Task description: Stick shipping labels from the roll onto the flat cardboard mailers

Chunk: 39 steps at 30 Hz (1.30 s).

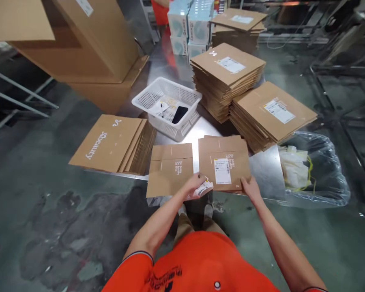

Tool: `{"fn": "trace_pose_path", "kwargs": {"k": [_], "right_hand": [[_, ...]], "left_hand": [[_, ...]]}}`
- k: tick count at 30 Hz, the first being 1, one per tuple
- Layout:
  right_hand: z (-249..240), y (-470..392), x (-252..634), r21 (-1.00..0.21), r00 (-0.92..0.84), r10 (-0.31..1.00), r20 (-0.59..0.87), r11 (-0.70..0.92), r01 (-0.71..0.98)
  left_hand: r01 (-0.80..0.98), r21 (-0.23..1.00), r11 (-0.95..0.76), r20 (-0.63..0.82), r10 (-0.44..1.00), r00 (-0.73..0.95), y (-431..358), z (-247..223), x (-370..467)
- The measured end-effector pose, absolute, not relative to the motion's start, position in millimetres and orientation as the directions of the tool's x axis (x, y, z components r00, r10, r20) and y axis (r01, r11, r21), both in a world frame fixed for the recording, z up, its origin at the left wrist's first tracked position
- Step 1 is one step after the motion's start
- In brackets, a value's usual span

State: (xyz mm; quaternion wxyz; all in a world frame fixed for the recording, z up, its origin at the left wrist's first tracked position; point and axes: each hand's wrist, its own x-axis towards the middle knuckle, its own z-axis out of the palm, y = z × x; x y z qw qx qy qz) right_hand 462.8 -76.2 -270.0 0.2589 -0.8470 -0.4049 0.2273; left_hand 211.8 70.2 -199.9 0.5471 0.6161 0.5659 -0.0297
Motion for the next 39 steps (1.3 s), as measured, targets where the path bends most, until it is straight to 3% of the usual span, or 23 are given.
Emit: {"fn": "trace_pose_path", "kwargs": {"k": [5,9,11,13,15,18,21,27,29,31,33,35,37,39], "right_hand": [[-247.2,-94.5,481.4,-0.629,0.652,0.671,-0.353,-0.686,0.366],[-205.1,-84.7,472.6,-0.67,0.635,0.765,-0.106,-0.527,0.523],[-179.6,-72.9,439.6,-0.794,0.486,0.87,-0.085,-0.354,0.494],[-155.8,-60.1,393.1,-0.914,0.228,0.963,-0.143,-0.217,0.343],[-138.8,-48.3,345.5,-0.962,0.009,0.992,-0.123,-0.122,0.243],[-131.2,-32.1,294.5,-0.977,-0.153,0.984,-0.089,-0.057,0.206],[-137.9,-14.6,272.6,-0.981,-0.238,0.954,-0.182,-0.161,0.106],[-156.3,17.7,249.4,-0.883,-0.278,0.884,-0.376,-0.432,-0.181],[-162.5,26.3,238.3,-0.861,-0.328,0.853,-0.406,-0.477,-0.175],[-167.0,33.0,226.6,-0.874,-0.404,0.813,-0.42,-0.482,-0.061],[-166.5,34.9,215.7,-0.917,-0.431,0.811,-0.396,-0.368,0.152],[-159.4,28.9,206.5,-0.925,-0.373,0.897,-0.239,-0.093,0.368],[-146.6,14.3,199.7,-0.84,-0.391,0.92,0.021,0.228,0.492],[-132.4,-4.6,195.0,-0.747,-0.58,0.806,0.119,0.458,0.483]], "left_hand": [[0.675,0.676,0.296,-0.675,0.617,0.405,41.0,-202.2,222.5],[0.563,0.69,0.455,-0.68,0.674,0.289,29.4,-199.8,212.4],[0.482,0.718,0.502,-0.639,0.75,0.171,24.4,-191.8,196.6],[0.433,0.769,0.47,-0.544,0.837,0.058,17.7,-178.0,177.9],[0.407,0.825,0.391,-0.409,0.911,-0.045,8.7,-160.6,160.3],[0.389,0.872,0.297,-0.257,0.954,-0.152,-6.8,-136.8,137.3],[0.266,0.919,0.292,-0.236,0.946,-0.223,-23.9,-126.0,112.5],[0.082,0.899,0.431,-0.409,0.891,-0.196,-74.4,-131.4,57.9],[0.039,0.887,0.459,-0.436,0.864,-0.253,-90.0,-131.0,46.4],[-0.047,0.848,0.528,-0.521,0.815,-0.255,-101.3,-129.9,39.6],[-0.173,0.733,0.657,-0.677,0.73,-0.097,-108.5,-130.2,36.7],[-0.273,0.612,0.743,-0.755,0.651,0.077,-112.2,-132.1,35.7],[-0.35,0.595,0.724,-0.746,0.659,0.093,-112.2,-133.9,34.7],[-0.411,0.635,0.655,-0.706,0.707,0.037,-108.6,-133.5,32.7]]}}
